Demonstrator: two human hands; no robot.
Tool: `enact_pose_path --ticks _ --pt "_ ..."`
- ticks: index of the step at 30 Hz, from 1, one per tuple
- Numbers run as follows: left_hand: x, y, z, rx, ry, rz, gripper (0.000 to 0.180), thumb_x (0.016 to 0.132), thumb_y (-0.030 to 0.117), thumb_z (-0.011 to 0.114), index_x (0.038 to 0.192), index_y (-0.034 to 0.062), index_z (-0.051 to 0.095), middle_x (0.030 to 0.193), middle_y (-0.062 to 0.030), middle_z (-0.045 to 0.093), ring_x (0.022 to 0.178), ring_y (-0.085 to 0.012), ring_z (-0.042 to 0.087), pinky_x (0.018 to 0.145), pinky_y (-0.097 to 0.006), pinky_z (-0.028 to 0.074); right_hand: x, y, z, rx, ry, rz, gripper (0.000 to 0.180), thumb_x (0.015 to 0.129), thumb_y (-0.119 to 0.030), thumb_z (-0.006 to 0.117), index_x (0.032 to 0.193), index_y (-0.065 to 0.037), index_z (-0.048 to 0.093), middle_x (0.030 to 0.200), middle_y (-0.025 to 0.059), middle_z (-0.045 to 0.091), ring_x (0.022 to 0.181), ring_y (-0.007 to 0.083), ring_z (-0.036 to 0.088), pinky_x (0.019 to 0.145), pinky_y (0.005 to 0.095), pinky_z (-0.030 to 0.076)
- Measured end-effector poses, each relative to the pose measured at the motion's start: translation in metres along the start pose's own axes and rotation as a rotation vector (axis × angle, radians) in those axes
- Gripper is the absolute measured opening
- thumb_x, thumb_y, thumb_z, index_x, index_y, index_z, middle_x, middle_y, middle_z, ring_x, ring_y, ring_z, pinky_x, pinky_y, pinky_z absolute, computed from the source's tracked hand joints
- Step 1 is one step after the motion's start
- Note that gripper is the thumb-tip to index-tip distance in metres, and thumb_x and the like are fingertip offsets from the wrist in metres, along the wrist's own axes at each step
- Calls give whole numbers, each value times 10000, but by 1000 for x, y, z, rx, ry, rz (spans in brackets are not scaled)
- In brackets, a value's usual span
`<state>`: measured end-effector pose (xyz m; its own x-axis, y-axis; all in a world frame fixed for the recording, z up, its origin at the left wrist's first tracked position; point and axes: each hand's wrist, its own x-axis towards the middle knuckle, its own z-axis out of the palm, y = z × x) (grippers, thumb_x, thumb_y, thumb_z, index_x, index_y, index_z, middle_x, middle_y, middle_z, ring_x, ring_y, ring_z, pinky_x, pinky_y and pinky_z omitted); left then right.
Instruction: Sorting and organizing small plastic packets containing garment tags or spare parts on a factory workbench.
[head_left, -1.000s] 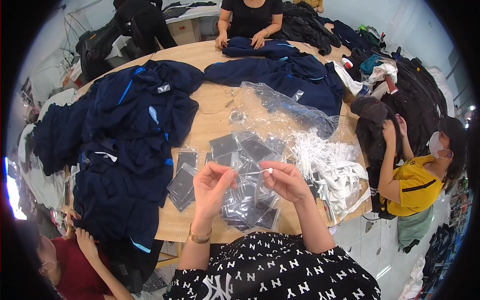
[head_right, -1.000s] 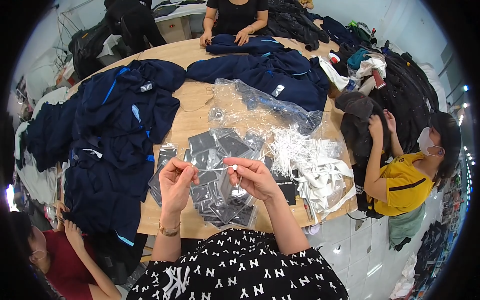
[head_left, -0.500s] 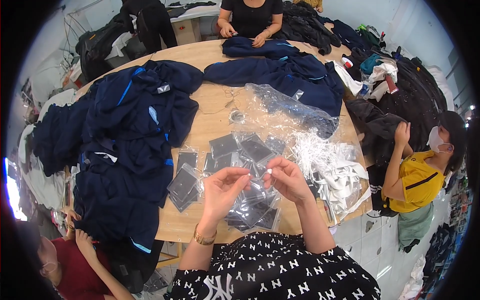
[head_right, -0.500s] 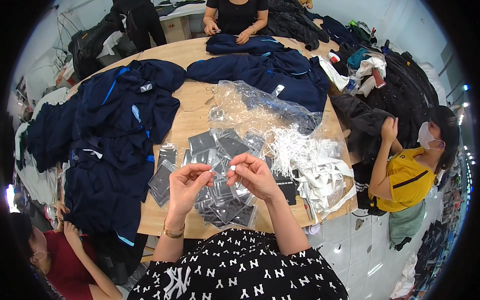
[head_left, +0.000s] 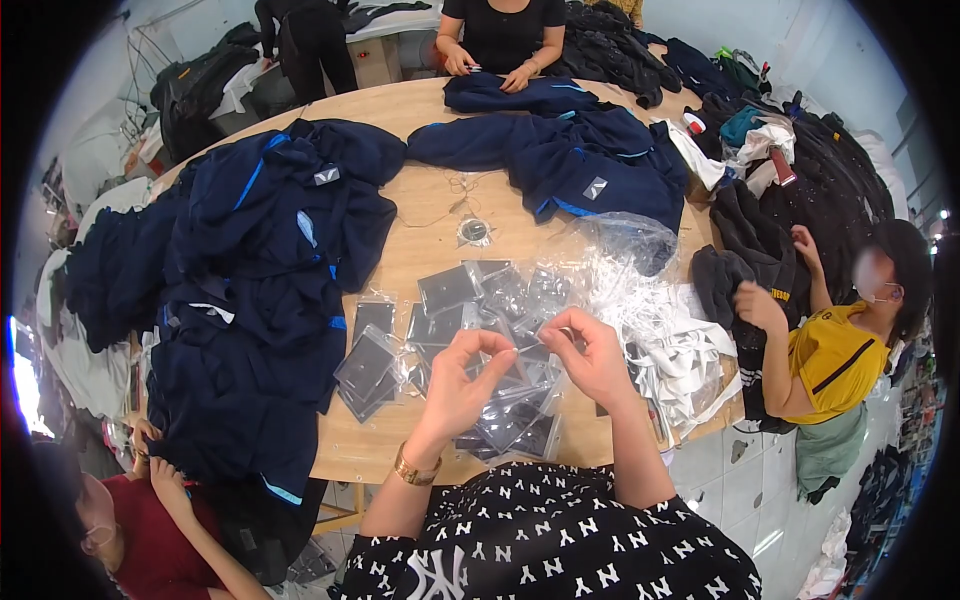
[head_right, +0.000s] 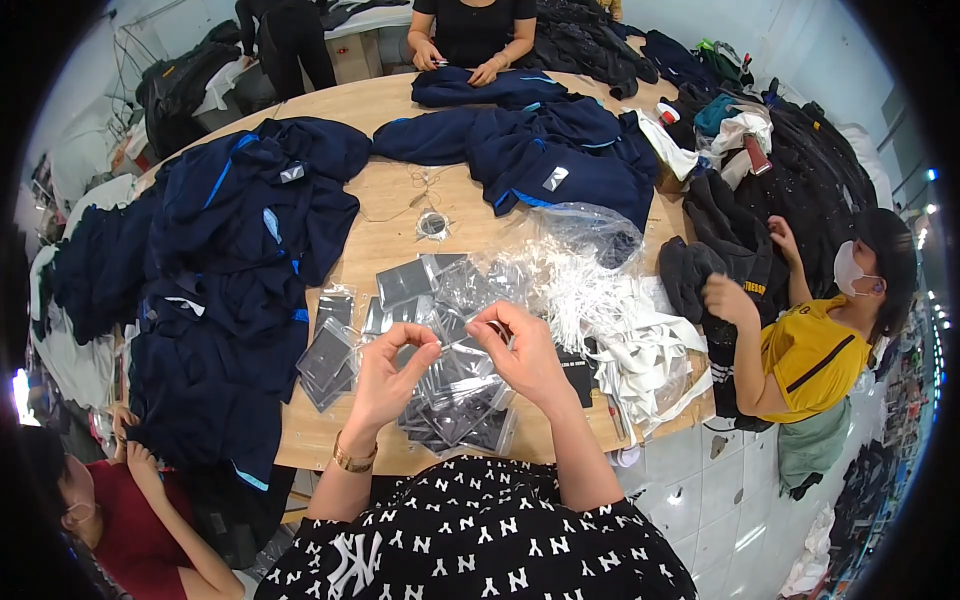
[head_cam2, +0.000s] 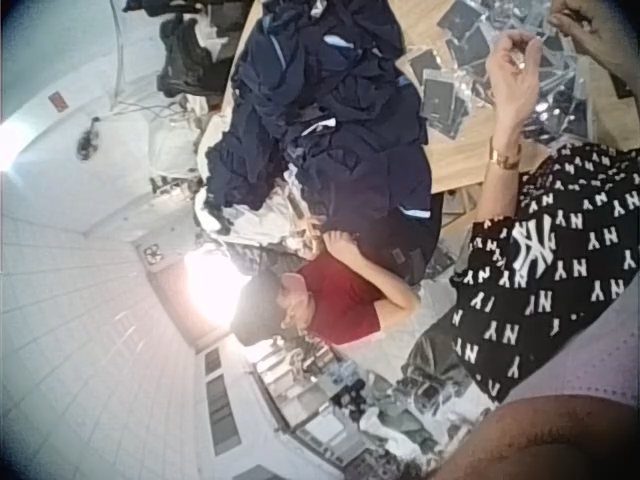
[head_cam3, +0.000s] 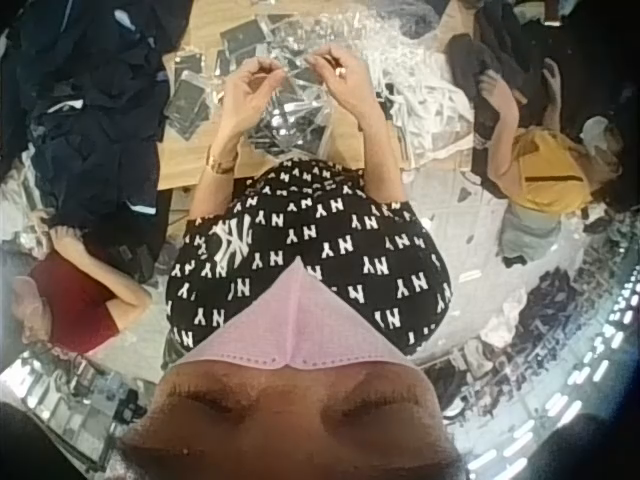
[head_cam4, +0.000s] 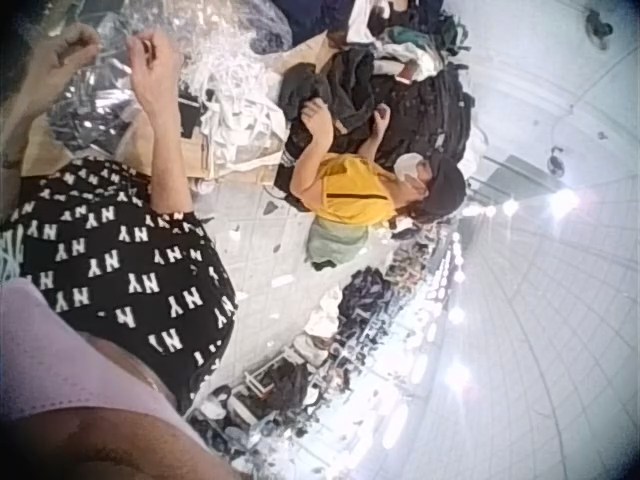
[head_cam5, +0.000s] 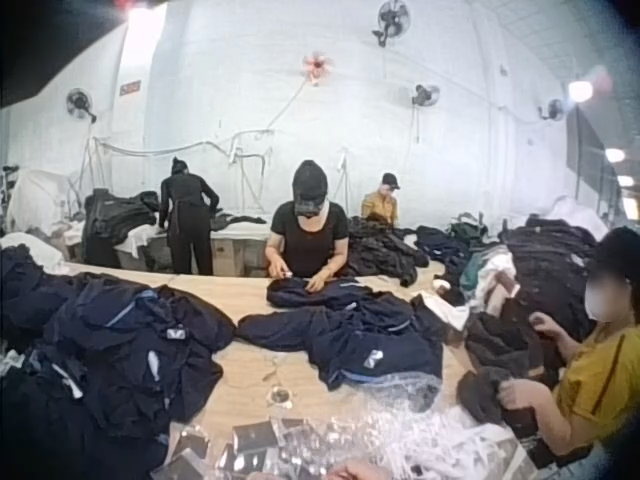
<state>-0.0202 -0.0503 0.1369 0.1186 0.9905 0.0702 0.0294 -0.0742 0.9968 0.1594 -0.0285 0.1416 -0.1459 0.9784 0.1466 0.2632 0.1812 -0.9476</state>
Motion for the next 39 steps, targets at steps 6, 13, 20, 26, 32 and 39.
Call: enact_pose_path --ticks 6,13,20,26,32,39 --pt "2 6 11 180 17 54 101 754 103 643 794 14 616 789 -67 603 880 -185 521 775 -301 411 -5 -11 1 58 13 -11 125 802 -124 602 788 -2 578 668 29 553 601 80 459 547 219 374" --pt "2 3 14 224 8 139 100 747 105 646 792 20 620 783 -71 621 948 -215 521 797 -325 414 -8 -11 4 93 -75 31 70 840 -76 559 831 -6 552 746 -2 566 678 35 485 599 176 382" --pt "1 4 16 217 28 137 98 743 108 651 780 22 622 748 -66 623 964 -225 518 809 -342 409 -8 -2 5 170 -118 69 75 850 -80 550 826 -9 546 745 -4 557 672 36 489 583 172 383" --pt "2 5 14 199 11 139 107 731 123 674 767 34 625 759 -62 621 988 -229 514 816 -345 406 -7 0 8 392 -117 96 105 848 -111 566 795 -21 551 680 -28 540 575 9 449 488 167 334" --pt "4 -2 13 96 6 141 113 707 113 695 746 31 627 763 -50 619 993 -221 518 817 -338 410 -9 -4 8 474 -137 76 106 857 -109 554 811 -15 541 743 11 566 640 58 531 572 182 408" --pt "4 -3 14 145 88 181 111 691 109 706 744 41 636 815 -77 619 975 -210 525 811 -337 415 -11 -6 17 559 -129 71 113 868 -98 531 799 -9 518 770 36 564 708 77 541 632 209 439"
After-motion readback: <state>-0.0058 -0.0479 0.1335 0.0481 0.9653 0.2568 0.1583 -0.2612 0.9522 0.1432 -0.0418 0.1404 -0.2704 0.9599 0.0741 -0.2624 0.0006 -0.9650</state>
